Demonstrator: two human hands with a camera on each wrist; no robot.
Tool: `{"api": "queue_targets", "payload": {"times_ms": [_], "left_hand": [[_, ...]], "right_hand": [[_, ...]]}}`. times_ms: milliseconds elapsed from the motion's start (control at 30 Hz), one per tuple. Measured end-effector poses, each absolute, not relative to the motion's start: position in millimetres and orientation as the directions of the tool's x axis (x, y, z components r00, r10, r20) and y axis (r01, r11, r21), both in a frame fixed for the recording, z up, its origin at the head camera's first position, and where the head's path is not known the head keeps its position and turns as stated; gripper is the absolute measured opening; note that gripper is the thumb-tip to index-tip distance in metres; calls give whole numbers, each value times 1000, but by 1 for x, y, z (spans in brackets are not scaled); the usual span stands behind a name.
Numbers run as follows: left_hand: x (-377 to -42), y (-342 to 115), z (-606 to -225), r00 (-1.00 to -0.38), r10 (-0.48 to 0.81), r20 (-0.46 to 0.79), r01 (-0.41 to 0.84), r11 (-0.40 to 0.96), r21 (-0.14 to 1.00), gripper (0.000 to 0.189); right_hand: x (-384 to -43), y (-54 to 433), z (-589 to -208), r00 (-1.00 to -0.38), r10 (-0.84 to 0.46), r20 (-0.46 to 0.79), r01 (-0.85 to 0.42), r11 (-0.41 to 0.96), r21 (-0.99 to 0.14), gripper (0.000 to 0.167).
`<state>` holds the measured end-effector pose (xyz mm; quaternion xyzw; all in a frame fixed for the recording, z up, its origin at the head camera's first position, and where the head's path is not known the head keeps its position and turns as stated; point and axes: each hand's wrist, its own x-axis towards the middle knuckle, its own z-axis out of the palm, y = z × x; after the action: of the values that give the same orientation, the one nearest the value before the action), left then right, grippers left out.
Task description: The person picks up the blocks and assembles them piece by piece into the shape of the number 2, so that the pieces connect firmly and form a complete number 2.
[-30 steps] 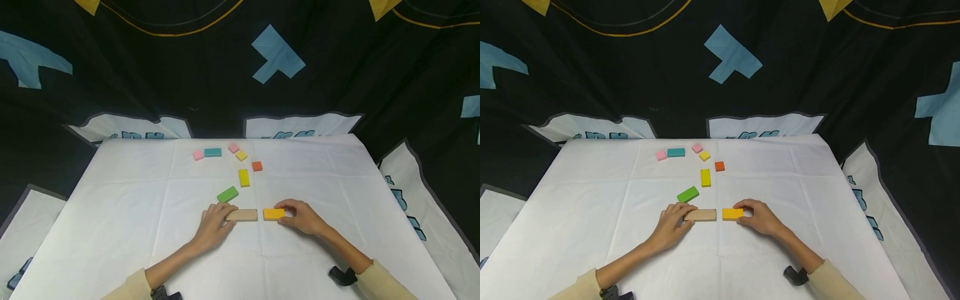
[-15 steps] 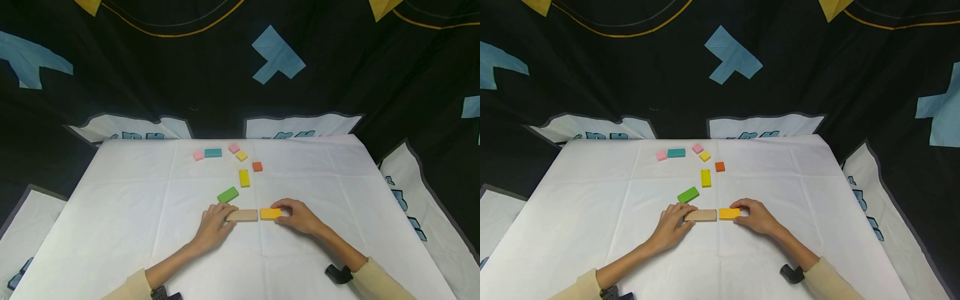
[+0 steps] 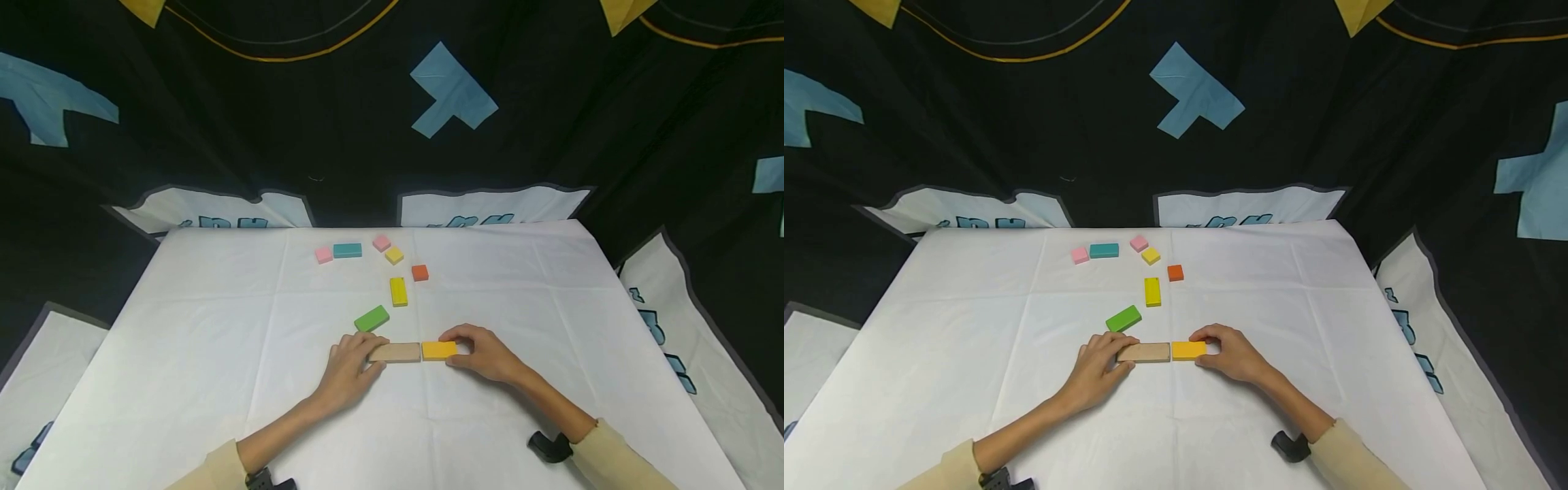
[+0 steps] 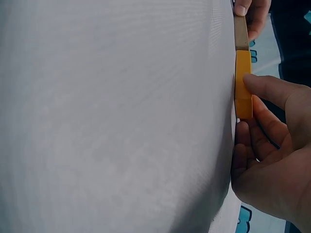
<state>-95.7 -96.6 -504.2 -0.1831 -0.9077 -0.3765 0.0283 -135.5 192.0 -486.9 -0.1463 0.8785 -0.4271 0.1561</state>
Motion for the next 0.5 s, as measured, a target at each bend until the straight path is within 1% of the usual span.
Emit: {"api": "queue_targets", "payload": {"times_ms": [500], "left_hand": [[-96,-96,-506,-929,309,205,363,649,668,36]], "right_hand": [[-136,188,-484,-904,-398,-155,-128,600,-790,32]]}}
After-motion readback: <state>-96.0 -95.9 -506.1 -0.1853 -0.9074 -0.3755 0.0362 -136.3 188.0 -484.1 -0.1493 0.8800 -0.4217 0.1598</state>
